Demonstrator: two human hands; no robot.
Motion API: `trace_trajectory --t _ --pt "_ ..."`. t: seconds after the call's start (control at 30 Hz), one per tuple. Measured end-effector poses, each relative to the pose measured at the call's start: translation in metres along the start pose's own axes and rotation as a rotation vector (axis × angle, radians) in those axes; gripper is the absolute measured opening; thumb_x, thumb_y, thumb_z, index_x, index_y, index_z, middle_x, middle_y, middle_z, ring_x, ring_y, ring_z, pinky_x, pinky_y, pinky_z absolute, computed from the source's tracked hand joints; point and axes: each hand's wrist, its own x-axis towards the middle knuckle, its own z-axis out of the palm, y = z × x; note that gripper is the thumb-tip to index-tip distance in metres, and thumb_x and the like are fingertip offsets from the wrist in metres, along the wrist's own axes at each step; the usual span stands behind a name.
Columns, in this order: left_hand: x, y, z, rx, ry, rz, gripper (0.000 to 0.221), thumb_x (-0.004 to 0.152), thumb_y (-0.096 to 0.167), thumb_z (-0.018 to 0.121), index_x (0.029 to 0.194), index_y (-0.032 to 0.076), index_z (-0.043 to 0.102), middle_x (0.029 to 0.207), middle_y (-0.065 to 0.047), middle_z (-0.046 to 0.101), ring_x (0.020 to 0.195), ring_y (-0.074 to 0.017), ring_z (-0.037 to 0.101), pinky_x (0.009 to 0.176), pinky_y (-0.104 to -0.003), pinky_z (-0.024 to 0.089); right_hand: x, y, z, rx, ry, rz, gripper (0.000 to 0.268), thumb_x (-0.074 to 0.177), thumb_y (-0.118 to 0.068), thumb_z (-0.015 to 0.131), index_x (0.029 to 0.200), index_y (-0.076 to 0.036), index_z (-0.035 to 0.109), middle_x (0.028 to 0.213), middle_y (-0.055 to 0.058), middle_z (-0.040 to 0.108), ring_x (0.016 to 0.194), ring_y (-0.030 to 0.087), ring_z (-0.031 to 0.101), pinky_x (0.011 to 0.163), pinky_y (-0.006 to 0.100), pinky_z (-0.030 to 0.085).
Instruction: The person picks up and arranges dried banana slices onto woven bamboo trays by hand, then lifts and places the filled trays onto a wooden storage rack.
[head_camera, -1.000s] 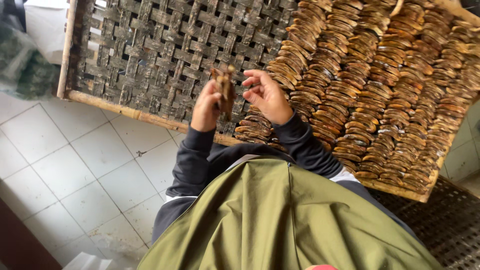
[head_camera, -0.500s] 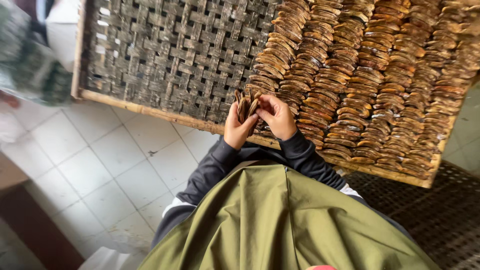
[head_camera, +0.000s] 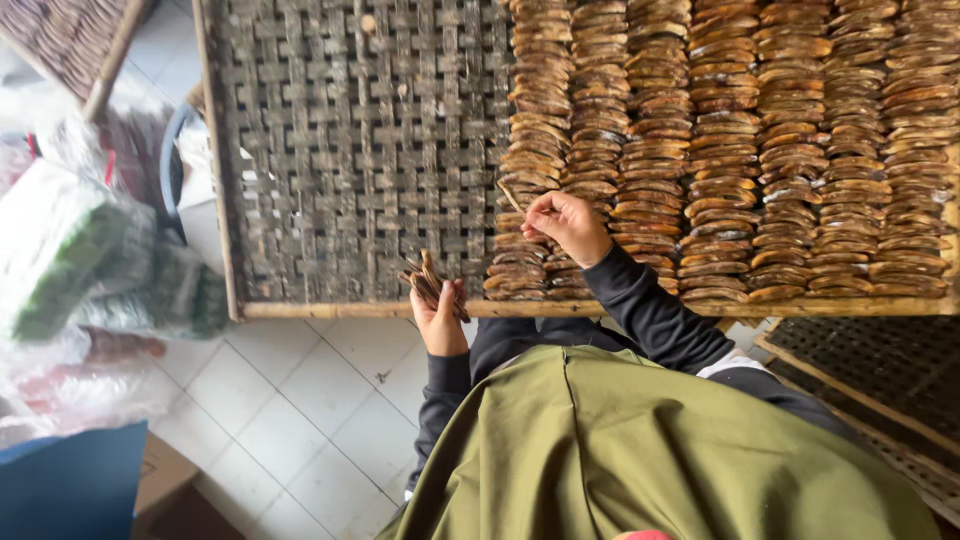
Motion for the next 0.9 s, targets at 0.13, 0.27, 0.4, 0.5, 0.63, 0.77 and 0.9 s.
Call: trace_trajectory --t 0.13,0.27,0.4,0.5,0.63,0.77,0.9 --pt "0.029 0.011 -0.024 0.069 -0.02 0.04 0.04 0.099 -0.002 0.064 0.134 0.007 0.048 0.104 -0.006 0.065 0.093 -0.0181 0.07 0.084 -0.034 0.061 0.053 0.014 -0.006 -0.182 0.15 -0.074 0.01 0.099 -0.001 0.071 0.106 0.004 0.065 0.1 0.011 0.071 0.088 0.016 0.071 0.081 0.03 0.061" --pt "0.063 0.046 -0.049 0.085 -0.011 0.041 0.041 0.095 -0.001 0.064 0.132 0.009 0.049 0.107 -0.005 0.066 0.093 -0.0163 0.07 0.084 -0.03 0.059 0.111 -0.016 0.0 -0.353 0.278 -0.214 0.022 0.094 0.002 0.068 0.116 0.002 0.065 0.108 0.01 0.07 0.095 0.015 0.07 0.084 0.03 0.062" --pt "0.104 0.072 -0.082 0.242 0.0 0.124 0.03 0.099 0.002 0.066 0.124 0.004 0.05 0.111 -0.008 0.067 0.096 -0.0156 0.07 0.086 -0.029 0.059 0.167 -0.047 -0.006 -0.524 0.466 -0.215 0.02 0.095 0.005 0.068 0.115 0.002 0.068 0.107 0.011 0.073 0.093 0.019 0.072 0.083 0.033 0.063" --pt "0.121 0.082 -0.098 0.231 0.077 0.139 0.029 0.101 0.002 0.066 0.124 0.004 0.049 0.11 -0.008 0.066 0.094 -0.0154 0.069 0.083 -0.028 0.058 0.22 -0.071 -0.041 -0.67 0.526 -0.261 0.023 0.094 0.007 0.066 0.115 0.0 0.072 0.11 0.01 0.075 0.093 0.016 0.076 0.085 0.03 0.065" --pt "0.149 0.089 -0.088 0.164 0.14 0.166 0.03 0.1 0.0 0.067 0.122 0.005 0.047 0.109 -0.007 0.066 0.094 -0.0151 0.069 0.083 -0.028 0.059 0.303 -0.086 -0.106 -0.817 0.456 -0.362 0.018 0.094 0.006 0.072 0.108 -0.003 0.076 0.103 0.009 0.076 0.085 0.015 0.071 0.076 0.028 0.063" --pt "0.158 0.089 -0.063 0.186 0.174 0.13 0.031 0.098 0.001 0.066 0.123 0.005 0.049 0.108 -0.007 0.066 0.092 -0.0154 0.069 0.082 -0.029 0.062 0.372 -0.076 -0.153 -0.84 0.319 -0.444 0.017 0.096 0.007 0.074 0.111 -0.001 0.076 0.104 0.008 0.077 0.092 0.014 0.073 0.084 0.029 0.061" --pt "0.16 0.078 -0.038 0.26 0.125 0.084 0.03 0.098 0.003 0.065 0.122 0.006 0.047 0.108 -0.009 0.068 0.095 -0.0161 0.072 0.084 -0.028 0.062 0.402 -0.062 -0.172 -1.006 0.264 -0.25 0.018 0.094 0.003 0.075 0.108 -0.006 0.078 0.101 0.006 0.077 0.088 0.015 0.071 0.079 0.031 0.057"
